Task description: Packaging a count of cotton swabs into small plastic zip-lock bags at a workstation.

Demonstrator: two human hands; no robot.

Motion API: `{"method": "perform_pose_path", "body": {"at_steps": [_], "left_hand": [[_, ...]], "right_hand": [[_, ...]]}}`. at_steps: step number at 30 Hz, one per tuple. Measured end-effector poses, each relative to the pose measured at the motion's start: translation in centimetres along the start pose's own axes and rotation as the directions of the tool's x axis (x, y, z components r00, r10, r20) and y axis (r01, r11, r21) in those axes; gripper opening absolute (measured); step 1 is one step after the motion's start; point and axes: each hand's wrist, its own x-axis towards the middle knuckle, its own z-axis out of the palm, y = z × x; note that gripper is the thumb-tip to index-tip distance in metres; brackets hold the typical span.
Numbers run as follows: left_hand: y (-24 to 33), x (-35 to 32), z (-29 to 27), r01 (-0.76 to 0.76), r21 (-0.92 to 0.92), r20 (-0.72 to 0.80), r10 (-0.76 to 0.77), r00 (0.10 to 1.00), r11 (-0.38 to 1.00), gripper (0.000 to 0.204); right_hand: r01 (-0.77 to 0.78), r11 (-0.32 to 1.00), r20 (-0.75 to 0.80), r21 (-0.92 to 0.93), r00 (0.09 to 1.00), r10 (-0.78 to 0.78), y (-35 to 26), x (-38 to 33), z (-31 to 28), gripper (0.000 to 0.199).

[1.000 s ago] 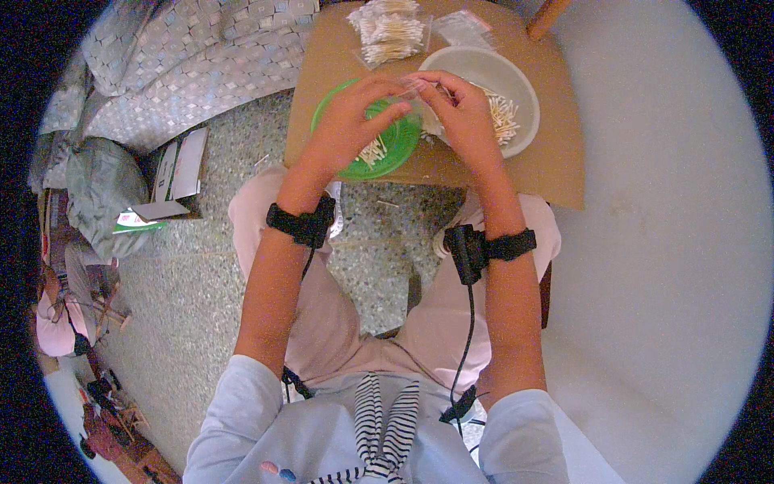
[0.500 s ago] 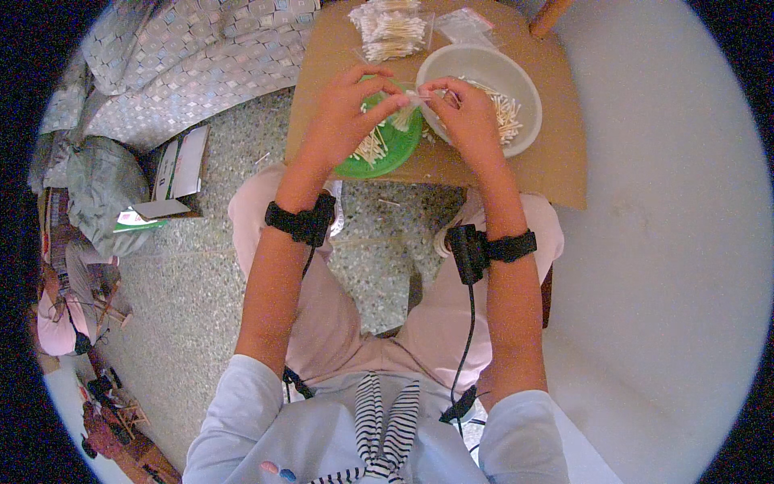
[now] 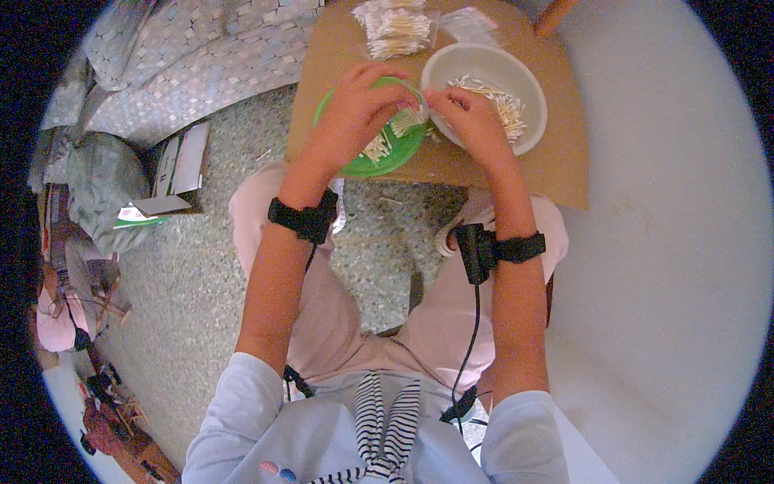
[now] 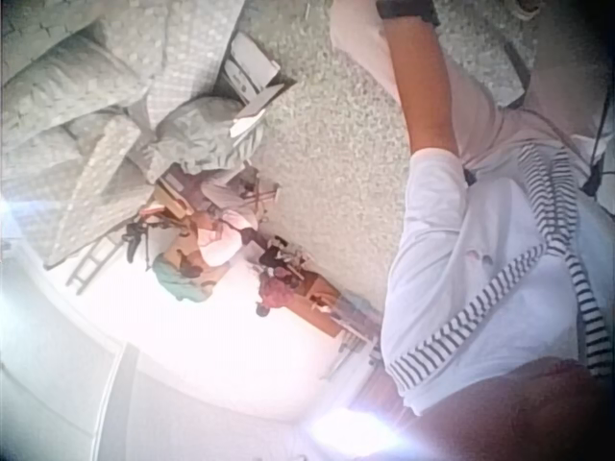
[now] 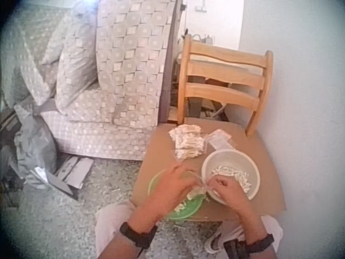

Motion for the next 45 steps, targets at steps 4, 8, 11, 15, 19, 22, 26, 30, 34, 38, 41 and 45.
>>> {"method": "perform_pose_path", "body": {"at_steps": [4, 8, 11, 15, 19, 22, 26, 30, 34, 38, 41, 45], "left_hand": [[-0.6, -0.1, -0.2, 0.03, -0.048, 0.005, -0.03, 1.0, 0.998, 0.016], [-1.1, -0.1, -1.2, 0.018, 0.009, 0.031, -0.018, 0.999, 1.0, 0.015], [-0.3, -0.2, -0.6, -0.042, -0.07, 0.119, 0.05, 0.992, 0.997, 0.014], [-0.5, -0.5, 0.0, 0.002, -0.133, 0.098, 0.011, 0.995, 0.991, 0.013], [-0.5, -0.3, -0.5, 0.087, -0.16, 0.103, -0.072, 0.992, 0.983, 0.013], [-0.2, 0.0, -0.7, 0.155, -0.142, 0.134, -0.136, 0.982, 0.978, 0.015], [0.3, 0.1, -0.7, 0.057, 0.005, -0.016, -0.056, 0.998, 0.998, 0.028], [-0.2, 0.4, -0.5, -0.017, 0.076, -0.012, 0.018, 1.0, 0.997, 0.034], [-0.5, 0.7, 0.0, 0.029, -0.034, -0.127, -0.033, 0.991, 0.999, 0.034], [0.6, 0.7, 0.7, 0.058, 0.085, -0.2, -0.04, 0.979, 0.995, 0.026], [1.6, 0.8, 1.4, 0.053, 0.053, -0.267, -0.037, 0.963, 0.997, 0.025], [1.2, 0.7, 1.8, 0.107, -0.165, -0.106, -0.126, 0.986, 0.98, 0.024]], "right_hand": [[0.084, 0.916, 0.003, -0.393, 0.996, -0.09, 1.7, 0.8, -0.6, 0.031], [0.145, 0.986, -0.143, -0.079, 0.977, -0.156, 1.7, 1.3, -0.6, 0.031], [0.18, 0.966, -0.05, -0.188, 0.98, -0.192, 2.0, 0.9, -0.1, 0.03], [0.109, 0.926, 0.001, -0.361, 0.993, -0.117, 1.2, 0.1, 0.3, 0.029], [0.07, 0.904, -0.158, -0.421, 0.976, -0.149, 1.0, 0.1, 0.1, 0.029], [0.032, 0.886, -0.197, -0.463, 0.971, -0.137, 0.7, 0.0, 0.0, 0.03], [0.013, 0.931, -0.187, -0.364, 0.979, -0.086, -0.4, -0.2, 0.1, 0.033], [0.012, 0.929, -0.332, -0.371, 0.932, -0.145, 0.8, 0.6, -1.0, 0.03], [0.233, 0.972, -0.203, 0.026, 0.953, -0.223, 1.8, 1.2, -2.1, 0.021], [0.344, 0.876, -0.321, 0.338, 0.917, -0.236, -1.0, 0.2, 0.3, 0.022], [0.422, 0.803, -0.304, 0.421, 0.899, -0.313, -2.1, -0.2, 1.2, 0.024], [0.42, 0.788, -0.218, 0.45, 0.908, -0.359, -2.0, -0.1, 1.2, 0.025]]}}
